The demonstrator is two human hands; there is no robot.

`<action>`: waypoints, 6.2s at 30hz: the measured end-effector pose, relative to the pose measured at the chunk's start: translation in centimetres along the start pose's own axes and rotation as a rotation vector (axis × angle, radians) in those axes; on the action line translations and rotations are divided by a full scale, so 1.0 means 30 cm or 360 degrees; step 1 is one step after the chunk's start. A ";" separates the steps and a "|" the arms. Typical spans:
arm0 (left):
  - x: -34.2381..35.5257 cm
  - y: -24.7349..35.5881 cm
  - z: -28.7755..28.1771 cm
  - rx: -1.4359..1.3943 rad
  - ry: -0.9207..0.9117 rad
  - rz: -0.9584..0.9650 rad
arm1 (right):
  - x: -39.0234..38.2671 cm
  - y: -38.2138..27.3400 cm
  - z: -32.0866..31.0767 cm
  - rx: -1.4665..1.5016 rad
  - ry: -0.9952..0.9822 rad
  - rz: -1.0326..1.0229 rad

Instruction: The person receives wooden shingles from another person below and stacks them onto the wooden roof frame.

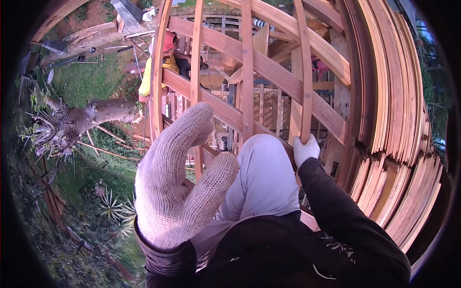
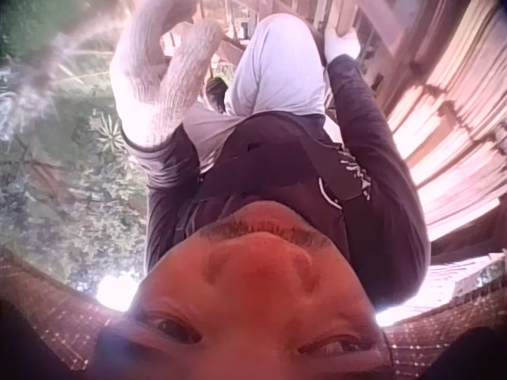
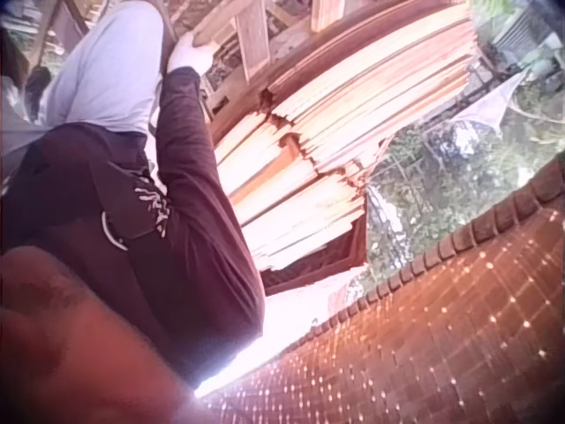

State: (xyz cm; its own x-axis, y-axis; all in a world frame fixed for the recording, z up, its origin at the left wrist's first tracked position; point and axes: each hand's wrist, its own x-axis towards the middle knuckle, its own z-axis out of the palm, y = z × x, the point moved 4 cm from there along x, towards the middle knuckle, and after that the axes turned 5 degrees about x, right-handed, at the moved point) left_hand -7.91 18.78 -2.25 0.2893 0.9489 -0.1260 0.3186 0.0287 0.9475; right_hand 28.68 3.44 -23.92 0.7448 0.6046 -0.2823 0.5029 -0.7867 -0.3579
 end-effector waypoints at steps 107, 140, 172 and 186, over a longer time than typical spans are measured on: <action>-0.382 -0.022 0.359 0.0652 -0.0909 0.0873 | 0.056 0.070 0.022 0.0252 -0.0097 -0.0174; -0.352 0.129 0.370 0.0948 -0.1215 0.1241 | -0.013 0.008 -0.060 0.0249 -0.0306 0.0015; -0.477 -0.003 0.311 0.1273 -0.0996 0.0834 | -0.177 -0.661 -0.147 0.1739 -0.0473 -0.1264; -0.493 0.027 0.277 0.1262 -0.0950 0.0834 | -0.522 -0.617 0.515 -0.0493 -0.2180 -0.1212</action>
State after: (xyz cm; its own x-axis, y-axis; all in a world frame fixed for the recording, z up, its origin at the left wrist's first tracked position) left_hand -4.42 2.16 -2.08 0.8747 0.4763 -0.0892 0.4536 -0.7400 0.4967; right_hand 0.92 10.46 -26.63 -0.5626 0.3663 -0.7412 0.7491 -0.1534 -0.6444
